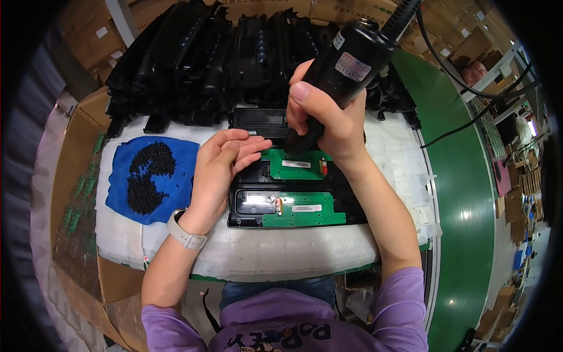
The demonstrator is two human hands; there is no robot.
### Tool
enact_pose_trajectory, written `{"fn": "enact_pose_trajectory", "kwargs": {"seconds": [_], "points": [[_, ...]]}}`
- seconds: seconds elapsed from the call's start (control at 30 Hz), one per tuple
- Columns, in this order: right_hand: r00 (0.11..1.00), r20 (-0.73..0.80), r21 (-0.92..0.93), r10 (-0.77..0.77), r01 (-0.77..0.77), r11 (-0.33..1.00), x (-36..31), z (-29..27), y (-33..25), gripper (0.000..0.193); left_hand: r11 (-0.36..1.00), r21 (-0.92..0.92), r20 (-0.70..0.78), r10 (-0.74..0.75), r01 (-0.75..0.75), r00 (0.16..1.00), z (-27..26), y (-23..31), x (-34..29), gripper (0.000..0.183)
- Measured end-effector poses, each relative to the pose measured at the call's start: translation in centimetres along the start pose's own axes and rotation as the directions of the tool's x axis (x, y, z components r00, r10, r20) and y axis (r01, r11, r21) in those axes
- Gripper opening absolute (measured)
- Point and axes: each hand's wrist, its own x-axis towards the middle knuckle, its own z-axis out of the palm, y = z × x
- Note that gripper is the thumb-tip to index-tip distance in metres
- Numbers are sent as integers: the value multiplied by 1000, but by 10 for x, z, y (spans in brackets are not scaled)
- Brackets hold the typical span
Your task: Assembling circuit boards into plastic housings and securing them with screws using an electric screwdriver on an assembly line.
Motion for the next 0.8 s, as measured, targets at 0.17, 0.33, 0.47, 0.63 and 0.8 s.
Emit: {"fn": "enact_pose_trajectory", "kwargs": {"seconds": [0.17,0.33,0.47,0.63,0.8], "points": [[1000,8,-19,-12,12,1000,0,1,1,20,998,34,22,-44,43,999,-3,-2,1,19],[1000,0,-38,-25,25,999,-1,3,1,20,998,18,122,-59,57,991,-6,-8,2,20],[1000,-11,-40,-25,24,999,-1,4,1,20,990,135,125,-56,39,991,-4,-6,0,21],[999,-34,-46,-28,26,999,0,2,3,19,995,84,127,-73,63,989,-4,-8,0,19],[1000,16,-63,-23,24,998,1,4,4,20,993,101,123,-67,54,990,-2,-11,3,16]]}}
